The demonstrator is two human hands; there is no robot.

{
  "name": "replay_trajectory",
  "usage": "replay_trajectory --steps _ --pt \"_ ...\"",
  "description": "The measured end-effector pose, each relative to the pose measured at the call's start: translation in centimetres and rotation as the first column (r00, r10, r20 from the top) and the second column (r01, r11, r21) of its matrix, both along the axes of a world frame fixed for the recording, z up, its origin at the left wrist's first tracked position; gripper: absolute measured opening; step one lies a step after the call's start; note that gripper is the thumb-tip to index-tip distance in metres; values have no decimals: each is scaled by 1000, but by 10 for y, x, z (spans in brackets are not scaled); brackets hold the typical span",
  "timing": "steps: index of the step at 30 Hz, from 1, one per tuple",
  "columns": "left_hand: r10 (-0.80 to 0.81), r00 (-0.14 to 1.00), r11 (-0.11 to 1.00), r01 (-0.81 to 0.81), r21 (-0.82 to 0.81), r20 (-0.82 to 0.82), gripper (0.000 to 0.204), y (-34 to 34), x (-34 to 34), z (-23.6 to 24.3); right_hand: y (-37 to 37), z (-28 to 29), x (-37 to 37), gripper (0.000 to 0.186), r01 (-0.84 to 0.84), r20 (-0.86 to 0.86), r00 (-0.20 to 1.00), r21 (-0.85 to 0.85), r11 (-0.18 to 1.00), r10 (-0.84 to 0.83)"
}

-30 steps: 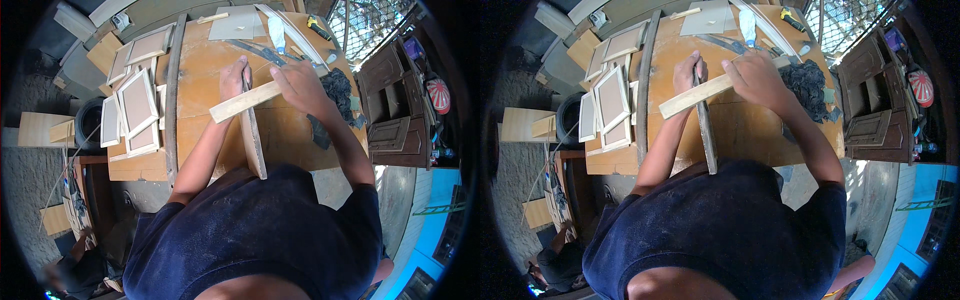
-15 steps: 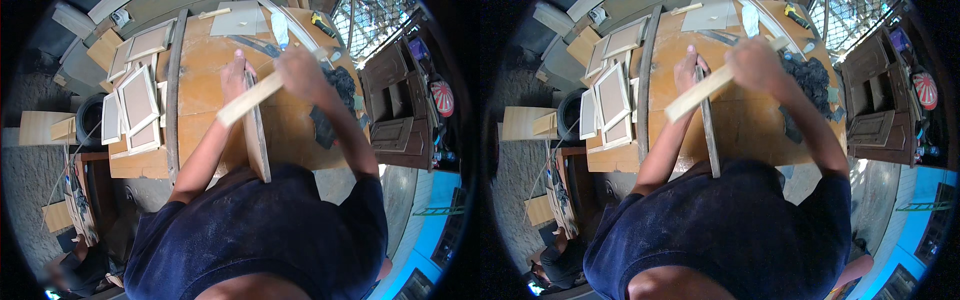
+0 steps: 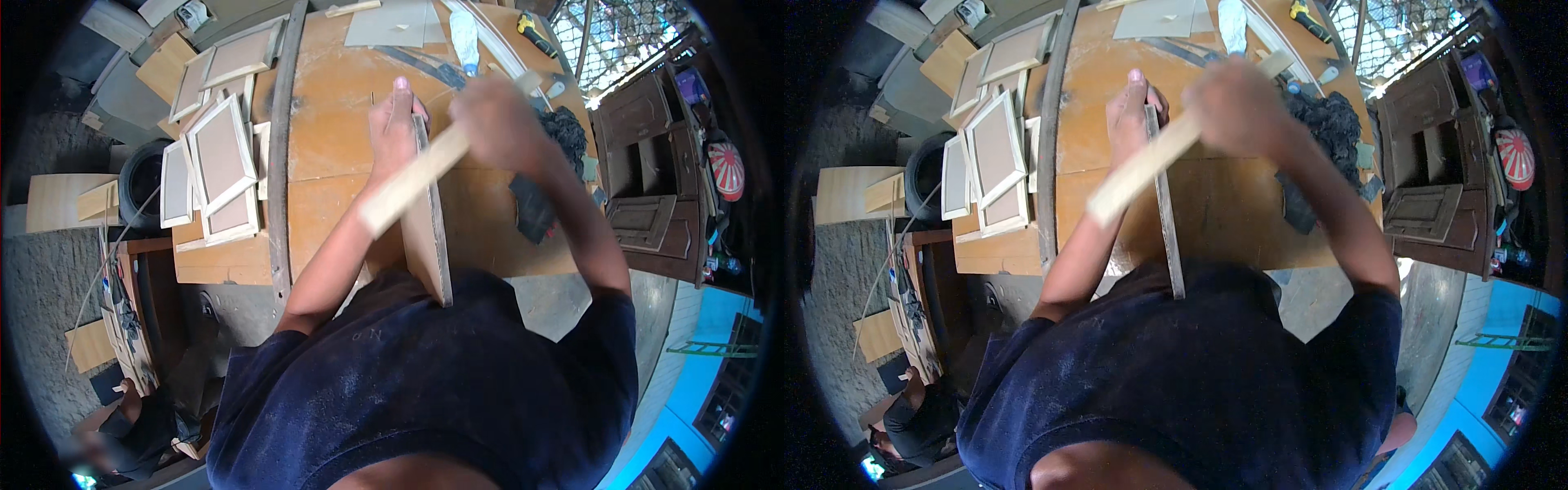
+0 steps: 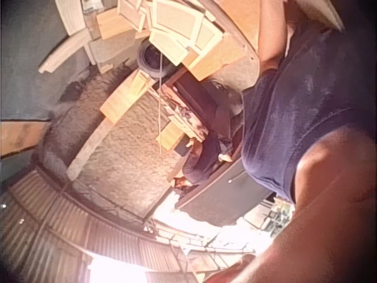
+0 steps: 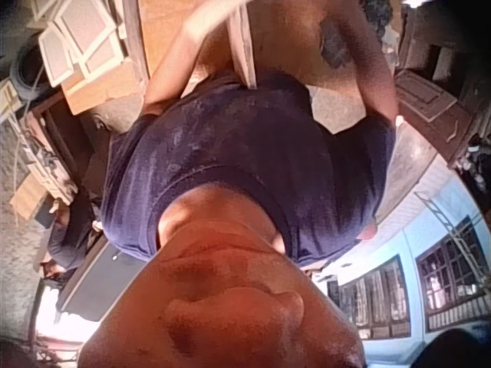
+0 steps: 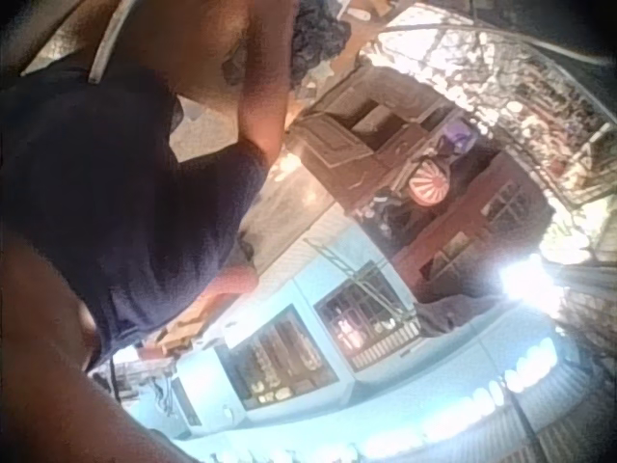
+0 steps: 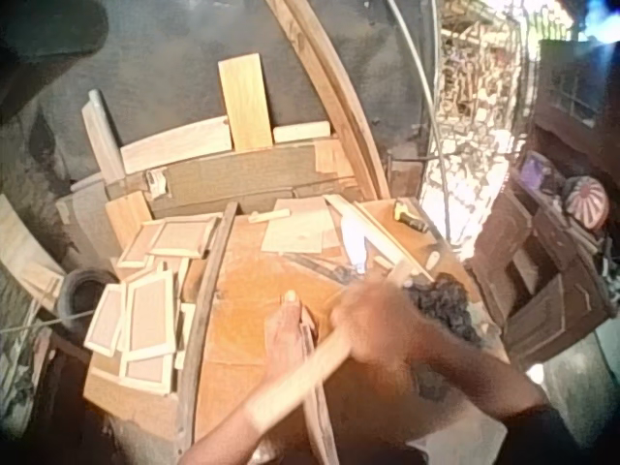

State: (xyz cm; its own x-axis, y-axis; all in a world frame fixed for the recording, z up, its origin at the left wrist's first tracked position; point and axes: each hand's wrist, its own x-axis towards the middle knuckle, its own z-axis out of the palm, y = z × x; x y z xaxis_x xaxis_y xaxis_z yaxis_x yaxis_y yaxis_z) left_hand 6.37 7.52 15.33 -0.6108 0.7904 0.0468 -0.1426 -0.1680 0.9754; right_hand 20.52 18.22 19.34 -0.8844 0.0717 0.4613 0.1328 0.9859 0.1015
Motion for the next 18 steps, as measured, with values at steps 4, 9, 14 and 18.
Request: replay_trajectory --steps 4,9,14,18 --pt "-19 1000 1000 19 13 1 56 3 -2 -4 -21 5 -3 12 17 76 997 -87 996 -10" --pt "-9 1000 1000 9 -21 13 57 7 -1 -1 -1 5 -3 16 -52 47 997 -64 997 55" --pt "-52 998 999 52 3 19 58 7 -9 -6 -35 12 -10 14 -114 -44 993 -171 979 108" --pt "-22 998 998 25 63 -62 58 10 -5 -1 12 20 -6 14 48 55 998 -122 991 -42"
